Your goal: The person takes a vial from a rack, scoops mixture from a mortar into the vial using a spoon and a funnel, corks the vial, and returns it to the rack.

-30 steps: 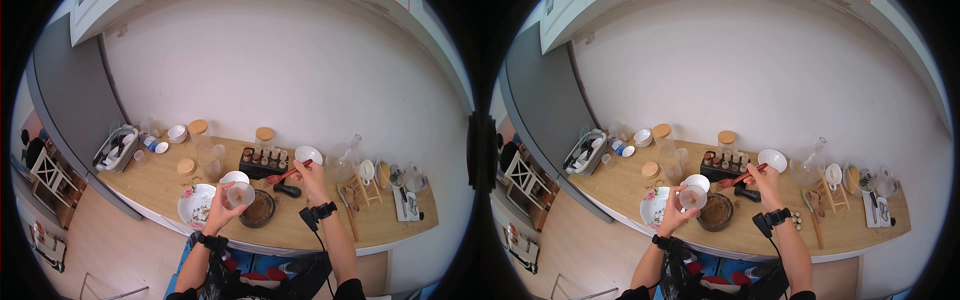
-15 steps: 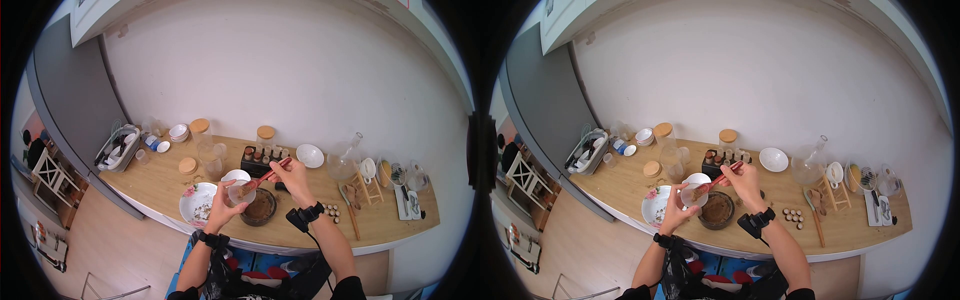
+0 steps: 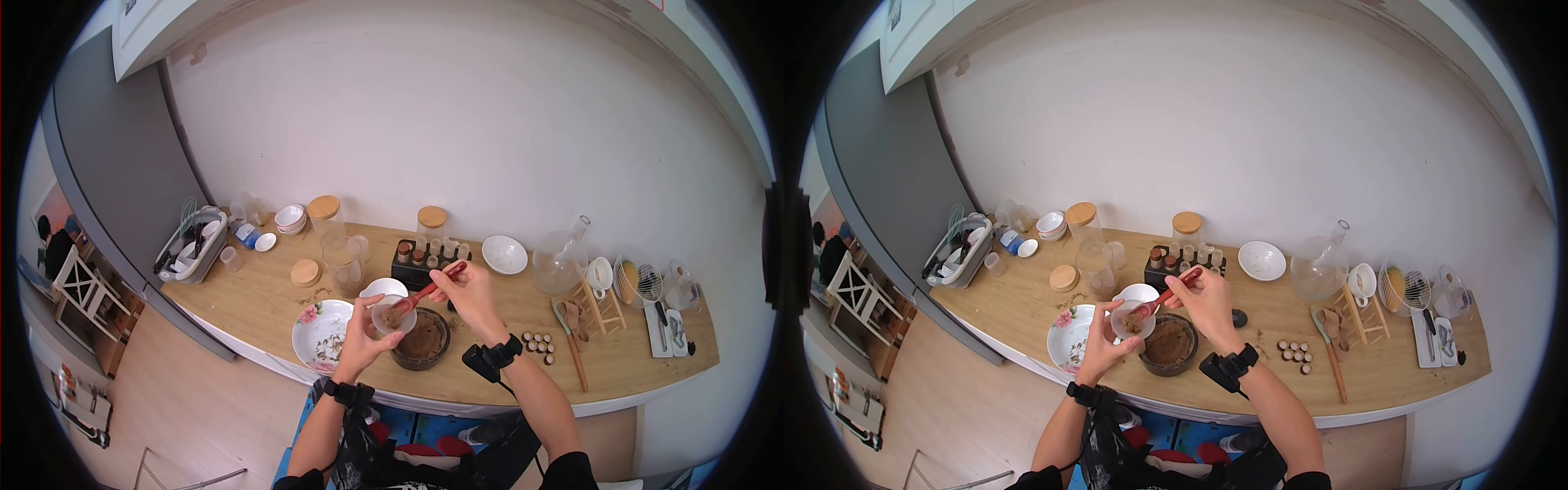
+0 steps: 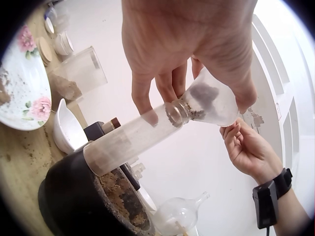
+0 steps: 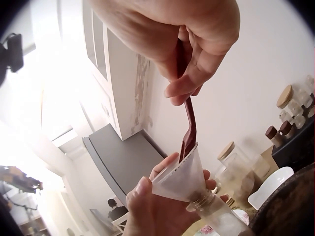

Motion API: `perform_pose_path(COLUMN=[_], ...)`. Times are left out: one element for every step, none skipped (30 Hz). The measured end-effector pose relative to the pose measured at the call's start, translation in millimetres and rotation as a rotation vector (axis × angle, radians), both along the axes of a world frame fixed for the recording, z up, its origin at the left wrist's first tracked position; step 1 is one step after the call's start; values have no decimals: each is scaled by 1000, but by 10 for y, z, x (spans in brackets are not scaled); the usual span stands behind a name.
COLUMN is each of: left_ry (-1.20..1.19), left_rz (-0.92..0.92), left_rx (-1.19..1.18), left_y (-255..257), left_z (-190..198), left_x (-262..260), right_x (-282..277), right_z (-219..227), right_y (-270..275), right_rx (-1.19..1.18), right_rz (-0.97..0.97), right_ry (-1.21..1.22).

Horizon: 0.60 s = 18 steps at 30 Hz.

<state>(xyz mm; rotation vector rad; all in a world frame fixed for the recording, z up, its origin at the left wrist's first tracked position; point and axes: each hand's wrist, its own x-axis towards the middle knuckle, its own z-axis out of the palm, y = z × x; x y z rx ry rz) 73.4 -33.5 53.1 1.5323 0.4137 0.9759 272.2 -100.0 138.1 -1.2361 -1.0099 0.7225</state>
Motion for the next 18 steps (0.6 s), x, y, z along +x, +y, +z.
perform_pose_path(left_ry=[-5,-5,-8,-10,-8,-8,-9,-9,-9,-9,-10,-6,-1,0,-3,-6,-5,-1], left_rz=[-5,-6,-5,-4,-6,-3,2,3,-3,-9,-8,-5,-4,-7,-7,-5,-4,1], left_rx=[-4,-4,-10,-17,-17,-12,-9,-10,-9,-8,-8,-11,-13,-13,-17,-22,-23,-6], left_y=[4,6,2,-1,0,4,4,4,9,14,14,10,7,8,7,4,5,15], left_z=[0,4,6,8,6,2,-6,-13,-17,-19,-17,-13,-8,-3,0,0,-13,-35], left_x=[2,3,4,4,3,5,6,6,6,4,3,2,3,10,11,9,4,2], right_x=[-4,-9,-11,-11,-11,-9,-4,1,3,0,0,-2,-6,-13,-24,-35,-49,-62], right_z=[6,15,19,17,12,9,0,-12,-18,-16,-13,-11,-7,1,9,16,21,26], right_y=[-1,-2,-5,-6,-8,-8,-6,-2,-1,-2,-8,-18,-29,-40,-50,-64,-81,-98], right_rx=[1,8,15,15,10,6,6,13,21,22,34,46,45,48,52,52,69,87], right_rz=[-1,-11,-21,-21,-10,1,0,-1,-3,-3,2,6,4,14,25,27,50,72], right_ry=[1,8,16,16,17,16,16,24,33,33,21,9,10,5,-1,-1,-18,-35])
